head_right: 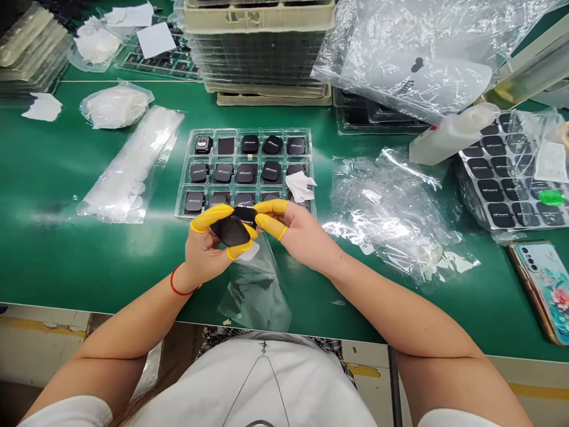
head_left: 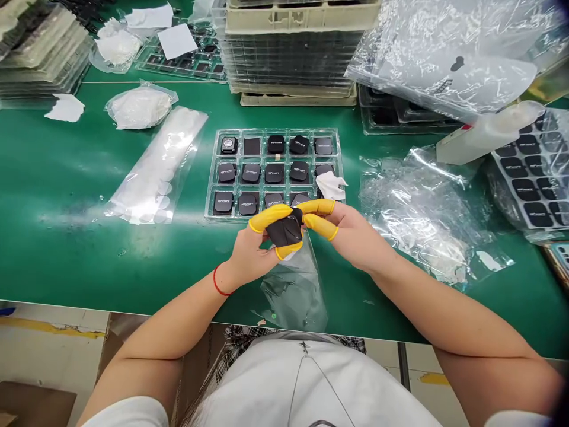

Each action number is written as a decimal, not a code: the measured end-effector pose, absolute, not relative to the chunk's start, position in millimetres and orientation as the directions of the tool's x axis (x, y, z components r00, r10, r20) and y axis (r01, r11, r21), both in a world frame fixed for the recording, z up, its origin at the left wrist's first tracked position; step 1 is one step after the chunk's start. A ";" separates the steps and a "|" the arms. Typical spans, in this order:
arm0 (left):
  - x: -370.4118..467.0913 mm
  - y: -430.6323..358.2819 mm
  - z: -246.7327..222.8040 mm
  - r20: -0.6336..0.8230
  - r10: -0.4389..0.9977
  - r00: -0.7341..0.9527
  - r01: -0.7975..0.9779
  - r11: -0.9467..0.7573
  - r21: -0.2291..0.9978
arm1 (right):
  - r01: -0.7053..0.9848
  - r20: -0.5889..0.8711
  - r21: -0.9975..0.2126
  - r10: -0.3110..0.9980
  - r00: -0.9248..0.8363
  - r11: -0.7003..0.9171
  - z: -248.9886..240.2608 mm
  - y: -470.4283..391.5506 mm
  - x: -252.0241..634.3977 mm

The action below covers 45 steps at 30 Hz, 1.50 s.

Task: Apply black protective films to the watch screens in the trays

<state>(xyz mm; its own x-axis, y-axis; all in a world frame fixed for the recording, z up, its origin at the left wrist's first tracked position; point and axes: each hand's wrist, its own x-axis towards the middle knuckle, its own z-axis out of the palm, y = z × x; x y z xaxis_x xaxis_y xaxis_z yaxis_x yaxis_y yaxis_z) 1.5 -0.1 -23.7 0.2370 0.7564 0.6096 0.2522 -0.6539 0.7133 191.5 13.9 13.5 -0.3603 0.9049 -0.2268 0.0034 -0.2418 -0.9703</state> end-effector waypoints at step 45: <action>3.0 -3.1 -8.4 -0.020 0.880 0.474 0.290 -0.135 0.948 | 0.286 -0.297 -0.936 0.898 -0.324 -0.207 18.8 12.9 200.9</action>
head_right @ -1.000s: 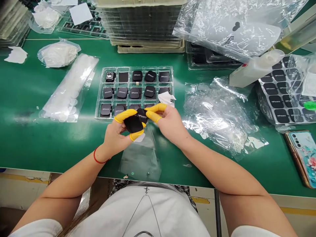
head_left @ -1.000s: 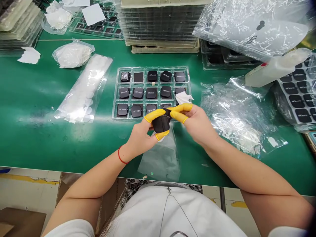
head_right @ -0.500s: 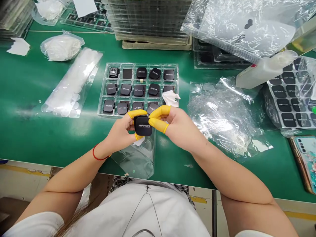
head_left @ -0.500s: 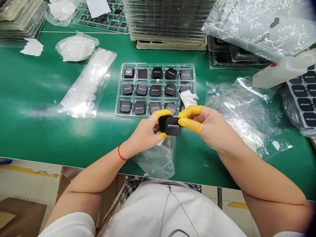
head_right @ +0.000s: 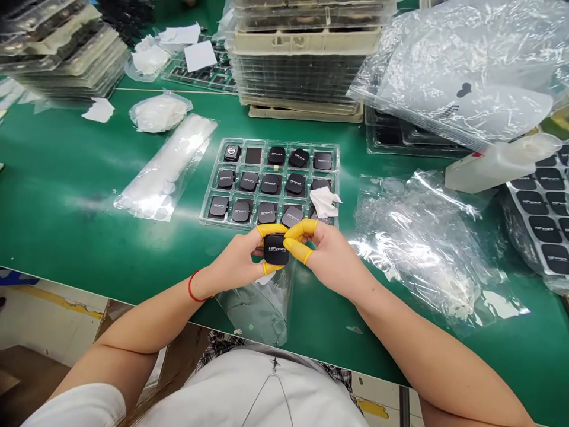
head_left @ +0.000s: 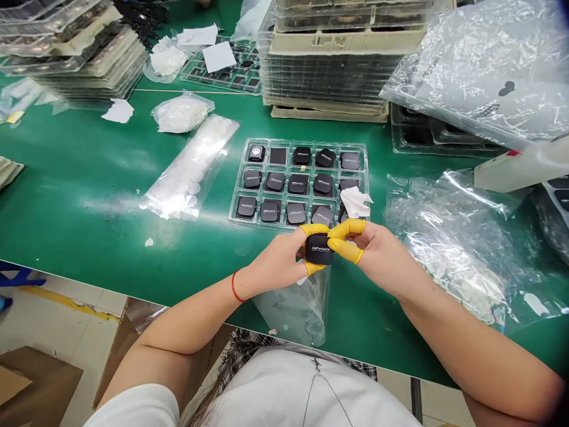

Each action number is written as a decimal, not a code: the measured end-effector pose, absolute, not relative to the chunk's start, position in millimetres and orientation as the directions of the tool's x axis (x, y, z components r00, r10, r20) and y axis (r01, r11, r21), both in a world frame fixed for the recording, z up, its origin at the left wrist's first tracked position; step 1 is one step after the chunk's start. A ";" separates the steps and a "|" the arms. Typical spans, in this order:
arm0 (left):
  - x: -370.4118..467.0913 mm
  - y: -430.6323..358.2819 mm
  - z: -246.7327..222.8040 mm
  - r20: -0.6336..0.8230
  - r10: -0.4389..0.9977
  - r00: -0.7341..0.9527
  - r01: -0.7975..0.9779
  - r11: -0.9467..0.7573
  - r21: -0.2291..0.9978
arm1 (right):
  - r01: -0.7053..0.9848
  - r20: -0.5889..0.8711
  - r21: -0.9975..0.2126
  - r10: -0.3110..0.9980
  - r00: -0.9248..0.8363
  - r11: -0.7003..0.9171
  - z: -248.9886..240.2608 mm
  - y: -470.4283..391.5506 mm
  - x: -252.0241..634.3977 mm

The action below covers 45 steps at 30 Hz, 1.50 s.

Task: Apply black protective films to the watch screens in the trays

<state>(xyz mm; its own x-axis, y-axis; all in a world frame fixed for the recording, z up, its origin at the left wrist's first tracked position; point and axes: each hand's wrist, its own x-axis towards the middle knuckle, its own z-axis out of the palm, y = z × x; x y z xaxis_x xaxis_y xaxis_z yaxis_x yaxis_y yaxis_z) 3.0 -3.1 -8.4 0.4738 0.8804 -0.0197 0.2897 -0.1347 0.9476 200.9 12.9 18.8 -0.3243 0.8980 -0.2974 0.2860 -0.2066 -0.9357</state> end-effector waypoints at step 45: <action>7.1 4.9 -16.0 -0.216 0.861 0.460 0.126 0.178 0.976 | 0.379 -0.159 -0.925 0.936 -0.315 -0.030 10.7 38.3 184.2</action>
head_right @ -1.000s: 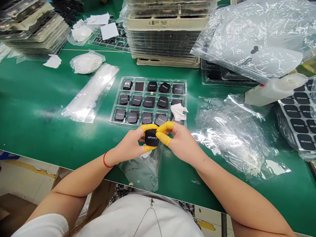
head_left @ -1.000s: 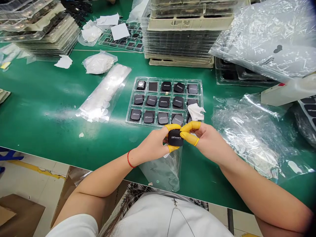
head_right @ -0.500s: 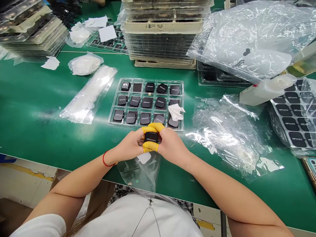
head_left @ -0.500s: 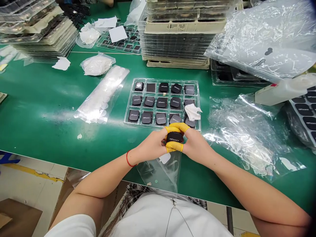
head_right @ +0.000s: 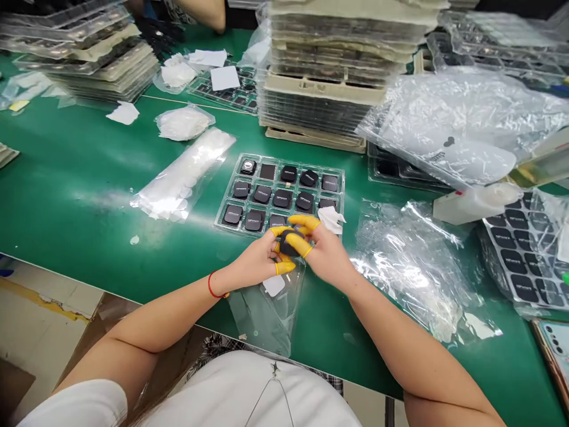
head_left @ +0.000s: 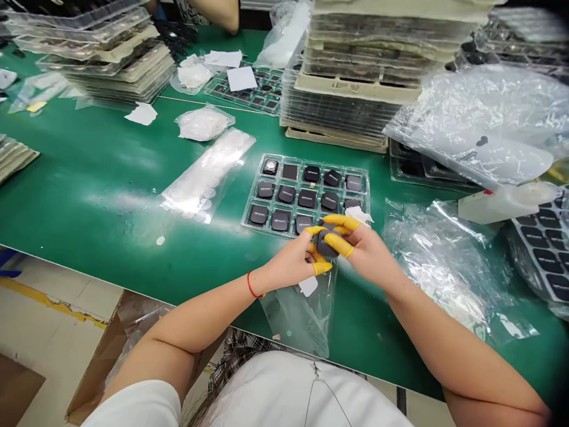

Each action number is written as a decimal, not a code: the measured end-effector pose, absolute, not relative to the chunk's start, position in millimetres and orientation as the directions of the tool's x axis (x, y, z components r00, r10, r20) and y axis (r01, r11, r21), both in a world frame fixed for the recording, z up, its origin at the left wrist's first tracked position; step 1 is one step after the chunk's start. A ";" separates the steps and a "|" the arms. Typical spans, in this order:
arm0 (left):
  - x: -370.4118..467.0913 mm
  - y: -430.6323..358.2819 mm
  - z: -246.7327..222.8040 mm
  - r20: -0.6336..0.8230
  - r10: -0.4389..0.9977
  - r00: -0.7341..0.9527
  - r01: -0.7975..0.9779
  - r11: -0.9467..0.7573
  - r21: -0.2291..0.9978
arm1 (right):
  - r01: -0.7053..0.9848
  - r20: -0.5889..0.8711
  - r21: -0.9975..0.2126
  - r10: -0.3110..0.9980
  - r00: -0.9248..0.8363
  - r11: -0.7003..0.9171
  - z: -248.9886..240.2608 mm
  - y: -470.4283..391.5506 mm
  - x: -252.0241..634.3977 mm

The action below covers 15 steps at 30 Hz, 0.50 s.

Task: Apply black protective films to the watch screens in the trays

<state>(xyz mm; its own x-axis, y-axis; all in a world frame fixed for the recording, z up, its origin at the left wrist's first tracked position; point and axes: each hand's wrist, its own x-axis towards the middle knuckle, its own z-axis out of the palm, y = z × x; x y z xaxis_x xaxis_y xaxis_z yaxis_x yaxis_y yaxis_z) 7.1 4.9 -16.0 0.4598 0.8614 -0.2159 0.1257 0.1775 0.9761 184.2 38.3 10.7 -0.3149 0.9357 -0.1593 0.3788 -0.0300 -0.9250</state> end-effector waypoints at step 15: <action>-0.4 9.2 -15.0 -0.189 0.855 0.483 0.231 0.084 0.969 | 0.887 0.019 -0.241 0.916 -0.401 0.393 -23.6 224.5 84.3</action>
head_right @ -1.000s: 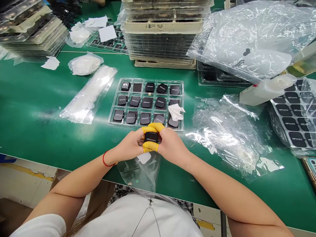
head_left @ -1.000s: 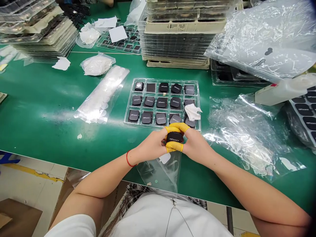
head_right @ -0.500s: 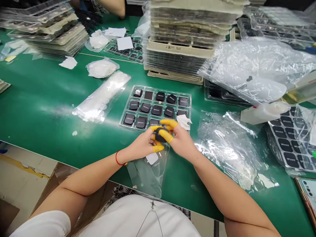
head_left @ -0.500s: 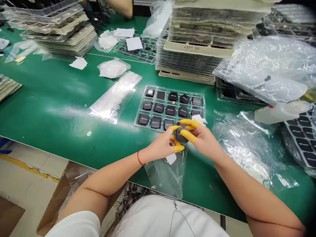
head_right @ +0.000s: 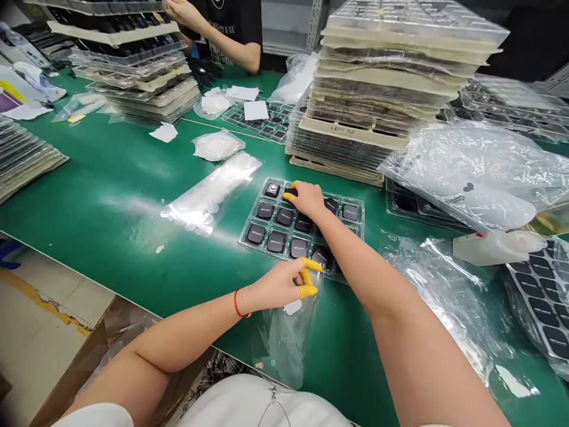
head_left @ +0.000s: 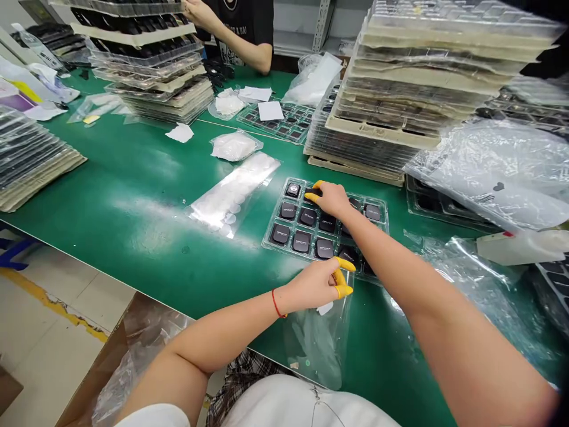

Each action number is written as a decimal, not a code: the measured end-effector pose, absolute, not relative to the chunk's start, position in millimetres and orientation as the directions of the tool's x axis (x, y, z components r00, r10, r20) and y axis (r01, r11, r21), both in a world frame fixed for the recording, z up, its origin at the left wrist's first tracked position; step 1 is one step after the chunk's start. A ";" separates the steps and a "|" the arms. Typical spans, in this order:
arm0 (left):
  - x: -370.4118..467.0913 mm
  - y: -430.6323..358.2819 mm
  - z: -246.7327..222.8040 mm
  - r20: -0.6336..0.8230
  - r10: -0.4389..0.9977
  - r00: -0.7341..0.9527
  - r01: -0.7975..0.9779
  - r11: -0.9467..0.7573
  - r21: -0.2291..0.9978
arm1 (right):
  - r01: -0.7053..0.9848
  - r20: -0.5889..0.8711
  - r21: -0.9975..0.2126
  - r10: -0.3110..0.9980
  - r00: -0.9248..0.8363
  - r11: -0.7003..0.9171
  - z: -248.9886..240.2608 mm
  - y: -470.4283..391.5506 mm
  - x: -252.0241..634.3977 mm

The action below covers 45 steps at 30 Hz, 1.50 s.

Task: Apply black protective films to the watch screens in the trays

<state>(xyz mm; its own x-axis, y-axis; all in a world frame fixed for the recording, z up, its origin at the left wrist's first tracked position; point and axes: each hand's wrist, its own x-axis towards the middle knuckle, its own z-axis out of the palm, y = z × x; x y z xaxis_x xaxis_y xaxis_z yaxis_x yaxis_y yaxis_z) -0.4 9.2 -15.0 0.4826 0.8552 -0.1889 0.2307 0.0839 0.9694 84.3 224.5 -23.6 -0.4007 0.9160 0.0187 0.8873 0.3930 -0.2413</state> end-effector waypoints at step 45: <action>21.8 -4.3 -14.2 -0.306 0.883 0.357 0.253 0.224 0.941 | 0.823 0.302 -0.457 0.929 -0.214 0.338 24.7 32.1 256.2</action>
